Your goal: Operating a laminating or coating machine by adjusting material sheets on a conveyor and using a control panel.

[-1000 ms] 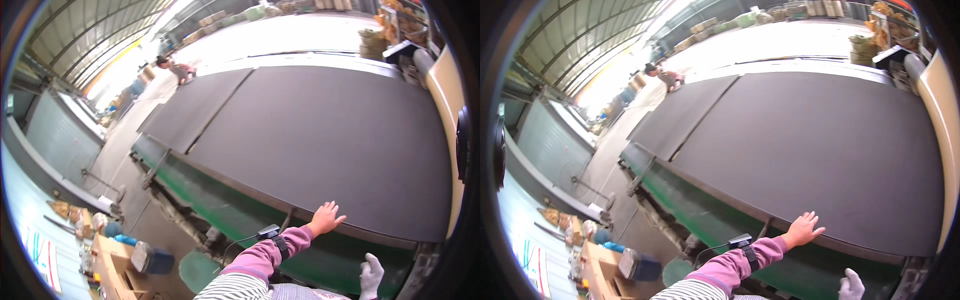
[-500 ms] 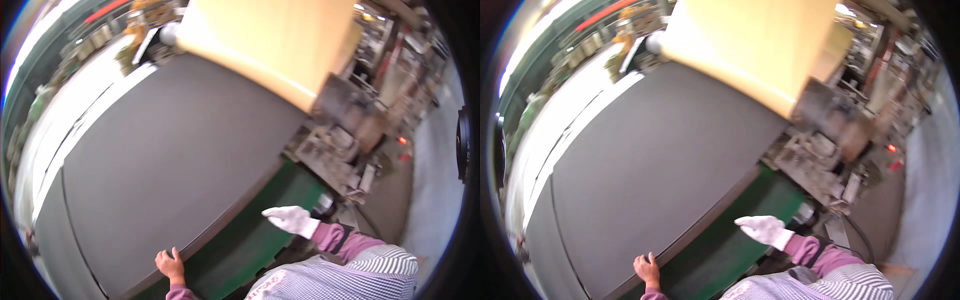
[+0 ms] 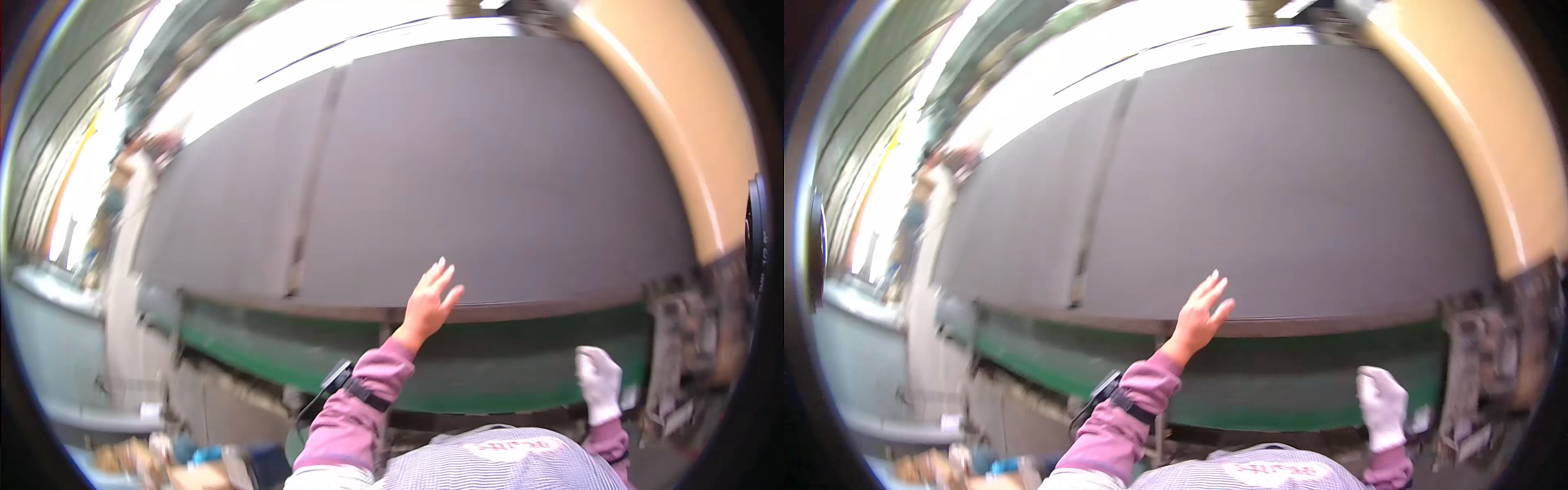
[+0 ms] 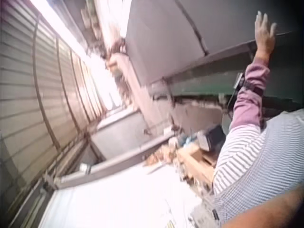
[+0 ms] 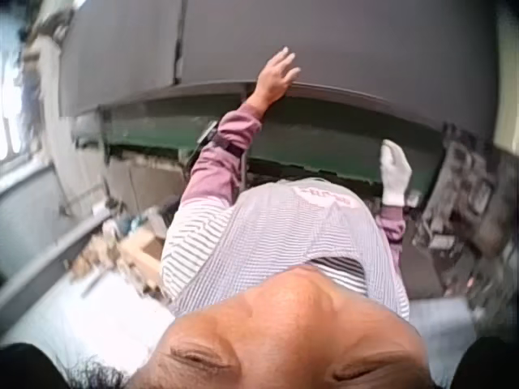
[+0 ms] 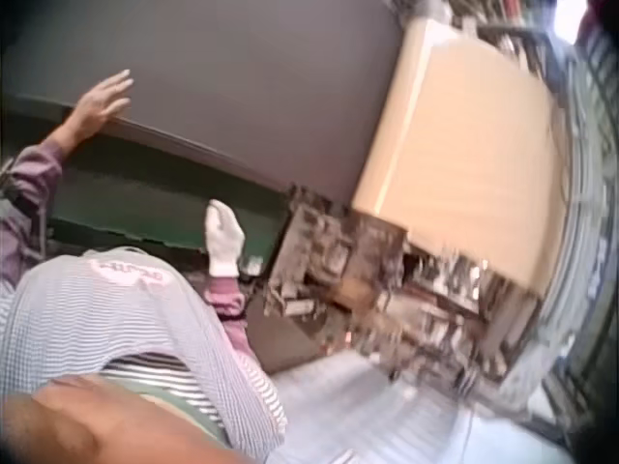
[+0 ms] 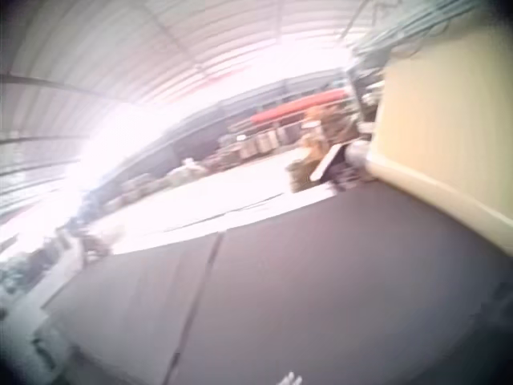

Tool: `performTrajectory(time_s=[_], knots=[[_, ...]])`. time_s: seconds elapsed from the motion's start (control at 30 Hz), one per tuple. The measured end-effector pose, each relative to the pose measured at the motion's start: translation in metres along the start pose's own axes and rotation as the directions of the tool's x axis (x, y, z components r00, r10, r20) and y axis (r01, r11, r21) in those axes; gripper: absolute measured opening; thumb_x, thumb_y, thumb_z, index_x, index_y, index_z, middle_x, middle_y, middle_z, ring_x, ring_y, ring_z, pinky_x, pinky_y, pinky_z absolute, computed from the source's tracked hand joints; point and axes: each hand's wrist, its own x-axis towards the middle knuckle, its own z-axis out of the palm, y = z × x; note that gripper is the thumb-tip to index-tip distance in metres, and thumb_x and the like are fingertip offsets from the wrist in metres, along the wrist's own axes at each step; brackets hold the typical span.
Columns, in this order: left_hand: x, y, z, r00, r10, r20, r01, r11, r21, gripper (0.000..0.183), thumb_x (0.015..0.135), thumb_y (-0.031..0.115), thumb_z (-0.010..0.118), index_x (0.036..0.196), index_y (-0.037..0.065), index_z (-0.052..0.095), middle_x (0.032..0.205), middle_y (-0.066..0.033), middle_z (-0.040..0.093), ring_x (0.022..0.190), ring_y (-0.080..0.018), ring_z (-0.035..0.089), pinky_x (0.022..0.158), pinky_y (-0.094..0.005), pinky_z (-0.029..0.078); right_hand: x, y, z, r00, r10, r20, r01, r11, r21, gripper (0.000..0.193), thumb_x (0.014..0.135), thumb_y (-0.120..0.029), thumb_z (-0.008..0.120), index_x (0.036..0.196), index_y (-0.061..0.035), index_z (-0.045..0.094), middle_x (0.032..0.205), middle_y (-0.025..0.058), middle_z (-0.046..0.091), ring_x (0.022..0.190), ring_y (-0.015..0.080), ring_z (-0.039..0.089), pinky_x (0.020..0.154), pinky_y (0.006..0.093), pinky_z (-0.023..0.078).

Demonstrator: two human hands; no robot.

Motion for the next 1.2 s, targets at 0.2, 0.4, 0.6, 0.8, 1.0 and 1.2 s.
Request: performTrajectory(time_s=[0.2, 0.4, 0.6, 0.8, 1.0, 1.2], knots=[[-0.060, -0.212, -0.187, 0.807, -0.392, -0.442, 0.570, 0.712, 0.410, 0.052, 0.079, 0.024, 0.068, 0.121, -0.004, 0.057, 0.123, -0.0215, 0.057, 0.122, -0.0364, 0.048, 0.106, -0.0435, 0.038, 0.029, -0.034, 0.042, 0.919, -0.386, -0.079, 0.383, 0.922, -0.056, 0.025, 0.080, 0.007, 0.060, 0.103, 0.0012, 0.066, 0.101, 0.0150, 0.067, 0.098, 0.0253, 0.065, 0.088, 0.0330, 0.051], [-0.065, -0.209, -0.201, 0.646, -0.734, -0.208, 0.704, 0.468, 0.534, 0.097, 0.063, 0.045, 0.082, 0.135, -0.004, 0.040, 0.140, -0.0201, 0.037, 0.131, -0.0361, 0.035, 0.106, -0.0438, 0.038, 0.070, -0.143, 0.141, 0.768, -0.633, 0.097, 0.640, 0.765, -0.079, 0.034, 0.073, -0.005, 0.069, 0.107, -0.0097, 0.069, 0.112, 0.0135, 0.067, 0.107, 0.0311, 0.062, 0.094, 0.0388, 0.050], [-0.028, -0.135, -0.131, 0.768, -0.633, -0.099, 0.573, 0.610, 0.548, 0.093, 0.065, 0.054, 0.080, 0.131, -0.002, 0.047, 0.130, -0.0198, 0.048, 0.122, -0.0379, 0.044, 0.102, -0.0437, 0.042, 0.081, -0.237, 0.249, 0.623, -0.648, 0.438, 0.756, 0.643, -0.123, 0.035, 0.072, -0.020, 0.067, 0.103, -0.0040, 0.063, 0.109, 0.0203, 0.061, 0.102, 0.0361, 0.060, 0.089, 0.0438, 0.050], [-0.091, -0.202, -0.222, 0.750, -0.533, -0.390, 0.661, 0.617, 0.428, 0.042, 0.080, 0.025, 0.072, 0.108, -0.004, 0.062, 0.111, -0.0196, 0.060, 0.109, -0.0358, 0.055, 0.096, -0.0438, 0.043, 0.080, -0.223, 0.257, 0.751, -0.310, 0.583, 0.573, 0.745, -0.341, 0.022, 0.083, -0.005, 0.057, 0.104, -0.0022, 0.063, 0.116, 0.0211, 0.058, 0.107, 0.0340, 0.060, 0.088, 0.0415, 0.053], [-0.129, -0.264, -0.266, 0.740, -0.613, -0.277, 0.652, 0.550, 0.522, 0.043, 0.075, 0.024, 0.073, 0.104, -0.003, 0.056, 0.108, -0.0181, 0.055, 0.104, -0.0359, 0.052, 0.091, -0.0438, 0.043, 0.109, -0.163, 0.210, 0.863, -0.194, 0.467, 0.439, 0.743, -0.504, 0.019, 0.081, -0.004, 0.058, 0.098, -0.0012, 0.067, 0.099, 0.0170, 0.067, 0.092, 0.0351, 0.068, 0.078, 0.0445, 0.057], [-0.121, -0.208, -0.213, 0.861, -0.458, -0.218, 0.503, 0.708, 0.496, 0.037, 0.073, 0.027, 0.072, 0.091, -0.002, 0.061, 0.097, -0.0170, 0.058, 0.099, -0.0349, 0.053, 0.088, -0.0443, 0.045, 0.114, -0.137, 0.160, 0.946, -0.139, 0.294, 0.319, 0.568, -0.759, 0.022, 0.089, -0.015, 0.053, 0.104, -0.0012, 0.060, 0.097, 0.0146, 0.062, 0.086, 0.0306, 0.068, 0.072, 0.0398, 0.058]])
